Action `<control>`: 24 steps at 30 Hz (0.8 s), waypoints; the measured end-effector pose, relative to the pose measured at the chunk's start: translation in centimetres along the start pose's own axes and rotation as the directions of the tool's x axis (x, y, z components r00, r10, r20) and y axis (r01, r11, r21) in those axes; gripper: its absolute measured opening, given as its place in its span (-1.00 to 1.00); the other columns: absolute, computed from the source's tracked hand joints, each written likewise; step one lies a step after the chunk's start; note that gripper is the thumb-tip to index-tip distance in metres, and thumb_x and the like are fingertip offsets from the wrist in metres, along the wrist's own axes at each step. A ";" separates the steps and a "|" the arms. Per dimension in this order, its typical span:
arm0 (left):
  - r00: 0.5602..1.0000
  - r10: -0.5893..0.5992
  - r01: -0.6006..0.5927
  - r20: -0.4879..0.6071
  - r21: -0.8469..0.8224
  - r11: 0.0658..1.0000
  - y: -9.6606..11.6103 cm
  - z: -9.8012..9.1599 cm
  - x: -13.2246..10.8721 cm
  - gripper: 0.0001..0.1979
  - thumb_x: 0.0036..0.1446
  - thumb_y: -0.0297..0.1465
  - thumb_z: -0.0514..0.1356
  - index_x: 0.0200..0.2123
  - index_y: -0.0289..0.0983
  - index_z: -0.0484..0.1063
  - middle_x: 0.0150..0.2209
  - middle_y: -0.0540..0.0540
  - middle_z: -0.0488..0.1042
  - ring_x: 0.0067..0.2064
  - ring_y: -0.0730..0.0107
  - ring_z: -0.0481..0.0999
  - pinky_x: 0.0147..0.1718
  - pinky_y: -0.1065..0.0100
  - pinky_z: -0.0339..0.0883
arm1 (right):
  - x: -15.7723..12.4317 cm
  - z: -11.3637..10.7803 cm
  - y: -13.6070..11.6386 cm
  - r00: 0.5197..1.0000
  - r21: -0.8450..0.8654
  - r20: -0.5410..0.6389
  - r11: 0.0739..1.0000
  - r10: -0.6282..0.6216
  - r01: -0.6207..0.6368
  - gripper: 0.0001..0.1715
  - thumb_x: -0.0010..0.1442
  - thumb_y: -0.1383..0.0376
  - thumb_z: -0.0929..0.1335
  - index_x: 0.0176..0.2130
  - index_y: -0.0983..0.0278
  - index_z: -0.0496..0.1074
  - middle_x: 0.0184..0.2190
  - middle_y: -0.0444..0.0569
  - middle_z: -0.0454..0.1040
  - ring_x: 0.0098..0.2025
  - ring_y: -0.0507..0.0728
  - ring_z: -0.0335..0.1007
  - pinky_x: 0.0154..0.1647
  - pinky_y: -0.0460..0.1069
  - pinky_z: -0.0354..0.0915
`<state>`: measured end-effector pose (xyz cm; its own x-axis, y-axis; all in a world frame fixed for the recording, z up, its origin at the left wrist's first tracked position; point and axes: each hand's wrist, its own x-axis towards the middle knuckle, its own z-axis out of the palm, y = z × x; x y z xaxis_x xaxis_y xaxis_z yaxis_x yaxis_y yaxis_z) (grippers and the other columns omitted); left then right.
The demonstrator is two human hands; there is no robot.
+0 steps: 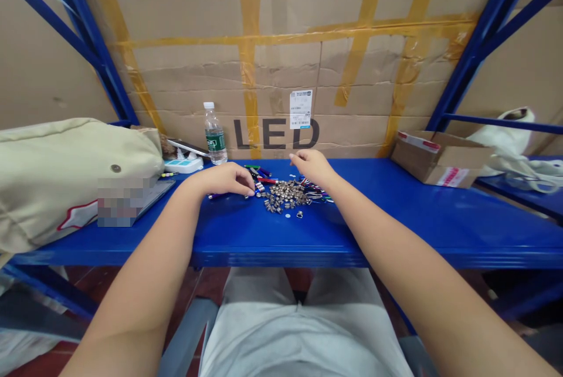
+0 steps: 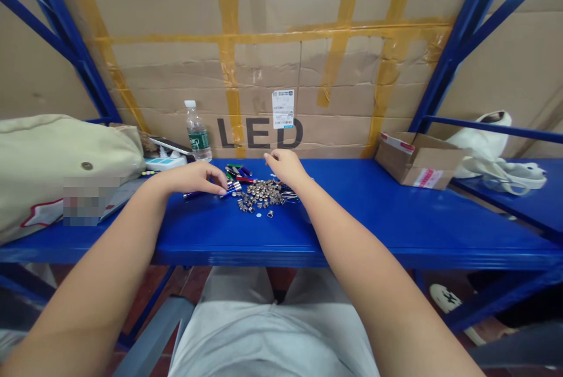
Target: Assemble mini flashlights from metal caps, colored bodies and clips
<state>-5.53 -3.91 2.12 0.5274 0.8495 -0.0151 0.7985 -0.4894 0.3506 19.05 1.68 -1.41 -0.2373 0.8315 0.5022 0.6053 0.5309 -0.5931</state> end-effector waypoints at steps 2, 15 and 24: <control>0.999 0.013 -0.013 0.045 0.002 1.000 0.0 0.3 0.1 -0.76 -0.06 -0.18 0.27 -0.33 -0.18 0.56 -0.29 0.06 0.58 -0.23 0.37 0.51 -0.20 0.47 0.31 | 0.2 0.1 0.4 1.000 -0.030 0.009 1.000 -0.009 0.009 -0.63 0.18 0.15 0.23 -0.52 0.30 0.39 -0.51 -0.05 0.43 -0.43 0.06 0.28 -0.33 -0.03 0.16; 0.987 0.039 -0.032 0.153 -0.048 0.998 0.1 1.9 1.2 -0.80 -0.04 -0.24 0.26 -0.33 -0.18 0.56 -0.29 0.04 0.60 -0.22 0.35 0.53 -0.23 0.46 0.33 | 0.2 0.5 0.9 0.992 -0.133 0.128 0.991 -0.017 0.034 -0.59 0.20 0.10 0.21 -0.51 0.29 0.38 -0.59 -0.09 0.34 -0.49 0.05 0.22 -0.41 -0.03 0.09; 0.924 -0.139 0.129 -0.355 -0.052 0.990 -2.4 -1.5 -1.3 -0.63 0.02 -0.14 0.18 -0.16 -0.23 0.48 -0.24 -0.03 0.57 -0.22 0.35 0.51 -0.26 0.44 0.34 | 0.0 0.5 0.4 0.986 -0.137 0.165 0.990 -0.014 0.037 -0.65 0.19 0.15 0.23 -0.49 0.29 0.38 -0.52 -0.05 0.41 -0.45 0.07 0.29 -0.43 -0.04 0.10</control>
<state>-8.55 -3.53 2.66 0.2733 0.9234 0.2696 0.8435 -0.3647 0.3943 18.95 1.95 -2.00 -0.3676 0.8398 0.3994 0.6947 0.5335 -0.4824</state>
